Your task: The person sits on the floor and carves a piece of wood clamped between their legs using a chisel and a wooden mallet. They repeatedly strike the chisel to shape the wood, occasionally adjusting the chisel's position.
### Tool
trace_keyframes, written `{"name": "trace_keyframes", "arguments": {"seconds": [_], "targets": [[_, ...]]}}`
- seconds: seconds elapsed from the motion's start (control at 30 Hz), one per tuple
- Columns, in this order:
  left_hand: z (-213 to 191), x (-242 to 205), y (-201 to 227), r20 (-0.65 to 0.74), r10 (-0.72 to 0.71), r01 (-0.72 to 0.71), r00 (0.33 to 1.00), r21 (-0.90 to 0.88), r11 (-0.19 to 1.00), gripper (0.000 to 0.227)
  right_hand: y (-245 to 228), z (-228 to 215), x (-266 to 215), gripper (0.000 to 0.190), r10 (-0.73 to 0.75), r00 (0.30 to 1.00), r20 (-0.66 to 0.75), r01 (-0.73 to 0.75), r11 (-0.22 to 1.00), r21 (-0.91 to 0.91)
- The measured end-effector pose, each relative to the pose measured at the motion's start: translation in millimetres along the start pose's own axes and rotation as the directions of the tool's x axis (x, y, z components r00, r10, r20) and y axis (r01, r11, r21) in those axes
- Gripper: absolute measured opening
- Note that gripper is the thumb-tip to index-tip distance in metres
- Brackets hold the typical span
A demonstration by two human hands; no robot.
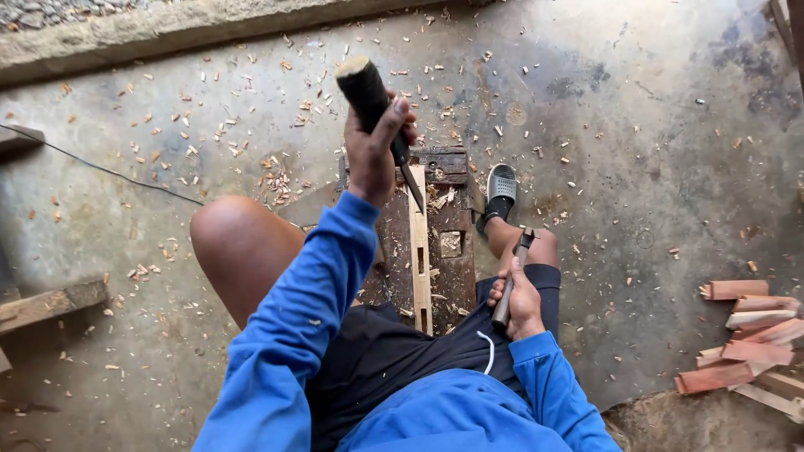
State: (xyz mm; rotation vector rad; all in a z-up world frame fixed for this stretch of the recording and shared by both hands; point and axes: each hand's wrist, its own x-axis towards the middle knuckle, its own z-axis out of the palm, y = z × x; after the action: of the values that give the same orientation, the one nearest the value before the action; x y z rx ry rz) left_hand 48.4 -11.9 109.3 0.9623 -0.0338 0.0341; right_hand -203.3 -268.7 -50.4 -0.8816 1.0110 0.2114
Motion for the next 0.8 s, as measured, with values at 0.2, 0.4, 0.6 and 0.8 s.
{"name": "trace_keyframes", "arguments": {"seconds": [0.2,0.4,0.6,0.8], "targets": [[-7.9,22.3,-51.1,0.062,-0.074,0.066,0.995,0.121,0.99,0.04,-3.6,19.7,-15.3,0.047,-0.026,1.0,-0.002,0.025,0.99,-0.141],[-6.1,29.0,-79.7,0.077,0.008,-0.035,0.997,0.358,0.933,0.041,-5.5,20.4,-24.7,0.045,-0.099,0.994,-0.036,0.087,0.962,-0.258],[3.1,25.9,-70.3,0.115,0.014,-0.059,0.993,0.402,0.914,0.049,-5.3,15.2,-22.4,0.045,-0.117,0.993,-0.033,0.105,0.964,-0.243],[10.5,21.7,-65.0,0.119,0.016,-0.071,0.993,0.471,0.88,0.045,-7.4,17.0,-20.6,0.045,-0.105,0.994,0.024,0.107,0.963,-0.245]]}}
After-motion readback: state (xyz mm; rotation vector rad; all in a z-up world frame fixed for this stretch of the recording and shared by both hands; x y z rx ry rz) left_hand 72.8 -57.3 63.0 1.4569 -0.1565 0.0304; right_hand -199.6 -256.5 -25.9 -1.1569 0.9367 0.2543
